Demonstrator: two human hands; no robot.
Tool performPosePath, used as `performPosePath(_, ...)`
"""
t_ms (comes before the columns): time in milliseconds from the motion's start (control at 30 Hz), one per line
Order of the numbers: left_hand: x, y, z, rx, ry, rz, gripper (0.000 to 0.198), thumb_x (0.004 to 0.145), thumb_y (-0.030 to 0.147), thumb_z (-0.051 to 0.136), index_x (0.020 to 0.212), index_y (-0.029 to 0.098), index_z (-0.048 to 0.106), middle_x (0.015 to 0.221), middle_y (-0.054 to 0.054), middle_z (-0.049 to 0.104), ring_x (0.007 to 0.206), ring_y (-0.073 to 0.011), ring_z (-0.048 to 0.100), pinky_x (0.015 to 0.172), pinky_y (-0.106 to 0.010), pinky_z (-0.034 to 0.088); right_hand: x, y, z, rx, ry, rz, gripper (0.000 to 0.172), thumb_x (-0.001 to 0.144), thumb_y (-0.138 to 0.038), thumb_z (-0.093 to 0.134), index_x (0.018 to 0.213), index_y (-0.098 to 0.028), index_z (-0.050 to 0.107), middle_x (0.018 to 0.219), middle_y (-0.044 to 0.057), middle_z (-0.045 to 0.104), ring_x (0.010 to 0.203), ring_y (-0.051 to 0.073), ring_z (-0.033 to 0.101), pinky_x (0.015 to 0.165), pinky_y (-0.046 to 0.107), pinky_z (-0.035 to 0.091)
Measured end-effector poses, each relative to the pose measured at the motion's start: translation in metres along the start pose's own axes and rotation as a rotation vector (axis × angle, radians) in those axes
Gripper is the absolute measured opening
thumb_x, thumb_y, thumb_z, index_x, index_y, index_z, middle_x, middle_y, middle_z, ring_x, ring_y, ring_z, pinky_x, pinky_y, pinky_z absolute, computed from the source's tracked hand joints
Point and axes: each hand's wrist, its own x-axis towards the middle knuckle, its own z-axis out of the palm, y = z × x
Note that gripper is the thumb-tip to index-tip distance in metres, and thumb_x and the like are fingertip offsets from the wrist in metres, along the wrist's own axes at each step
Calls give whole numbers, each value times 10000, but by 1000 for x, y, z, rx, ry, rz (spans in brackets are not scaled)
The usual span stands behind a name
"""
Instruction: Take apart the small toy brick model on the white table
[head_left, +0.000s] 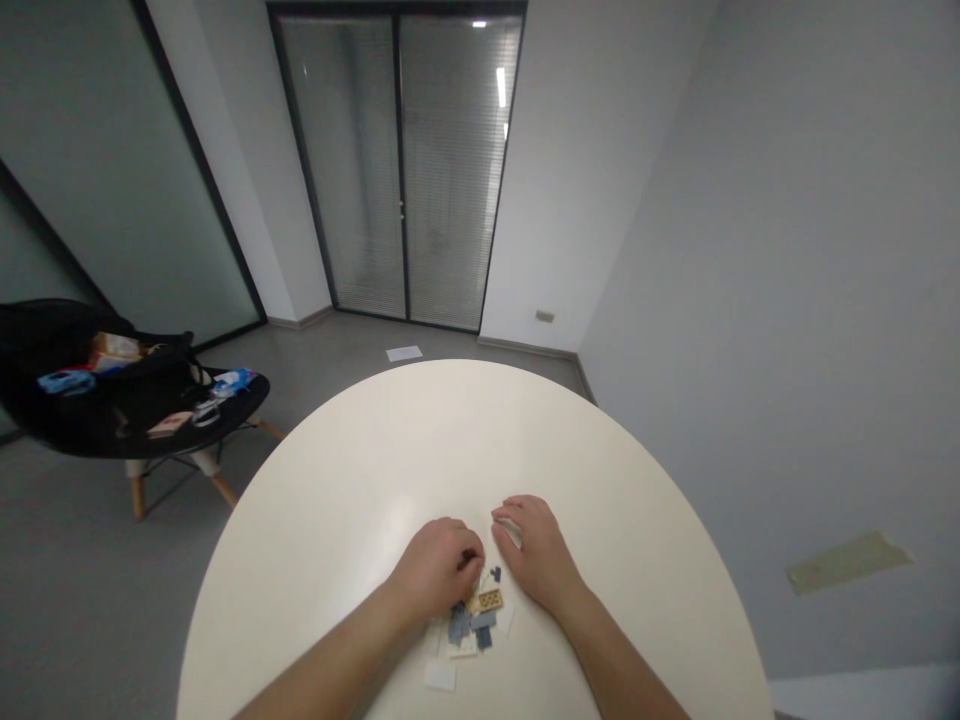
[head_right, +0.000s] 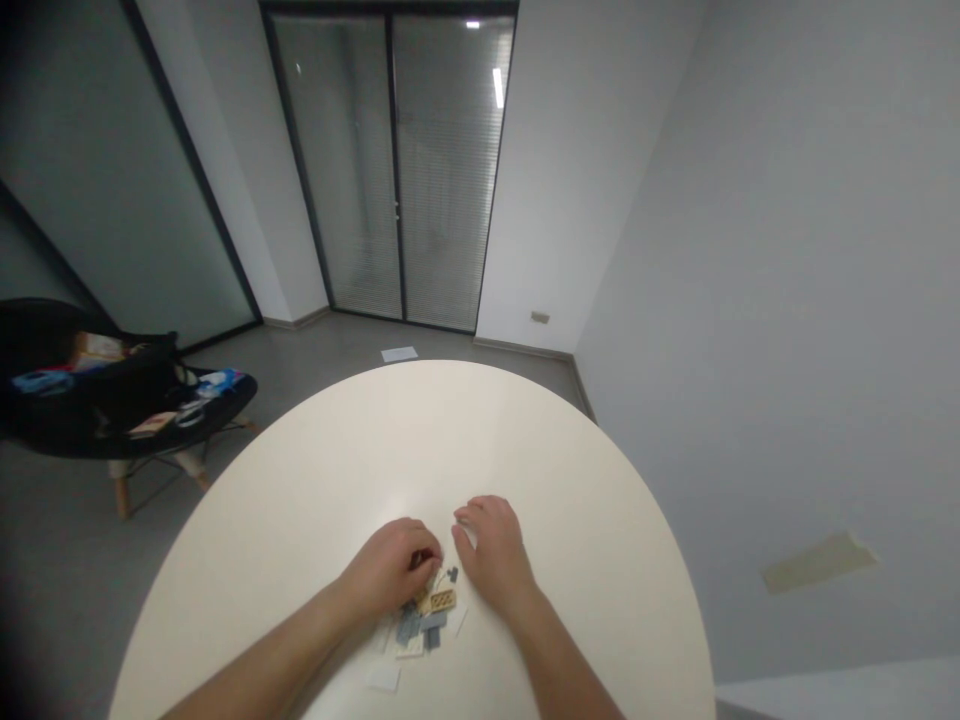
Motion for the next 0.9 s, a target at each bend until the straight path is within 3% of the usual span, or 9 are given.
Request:
performPosePath(267, 1, -6, 4, -78, 91, -50, 145, 773, 175, 522, 740, 196, 663, 762, -35, 672, 761, -195, 586, 718, -289, 415, 0, -7, 0, 134, -20, -83, 154, 858, -189, 582, 973, -211, 683, 1006, 91, 682, 1022, 231, 600, 933, 434, 494)
performPosePath(433, 4, -12, 12, -425, 207, -194, 59, 717, 140, 556, 691, 190, 537, 614, 36, 538, 599, -128, 490, 574, -232, 351, -4, -12, 2, 225, -59, -171, 322, 848, -148, 572, 1159, -227, 599, 1082, 84, 679, 1013, 203, 622, 909, 385, 527)
performPosePath(533, 7, -19, 16, -637, 274, -226, 117, 715, 161, 604, 703, 191, 491, 610, 56, 501, 573, -106, 462, 545, -211, 330, -4, -18, 4, 236, -50, -202, 304, 840, -123, 563, 1123, -228, 601, 1055, 71, 691, 986, 189, 638, 889, 359, 540)
performPosePath(767, 11, -27, 17, -919, 292, -201, 238, 704, 215, 700, 719, 194, 464, 673, 24, 597, 613, -116, 533, 589, -223, 386, -2, -22, 7, 148, 31, -317, 258, 875, -105, 506, 1082, -222, 607, 1003, 72, 716, 942, 194, 666, 848, 348, 565)
performPosePath(900, 11, -28, 19, -972, 275, -192, 263, 706, 226, 728, 726, 192, 468, 684, 17, 618, 627, -122, 557, 609, -232, 407, -1, -21, 7, 117, 58, -340, 212, 891, -119, 508, 1051, -214, 609, 950, 71, 721, 892, 196, 671, 813, 345, 574)
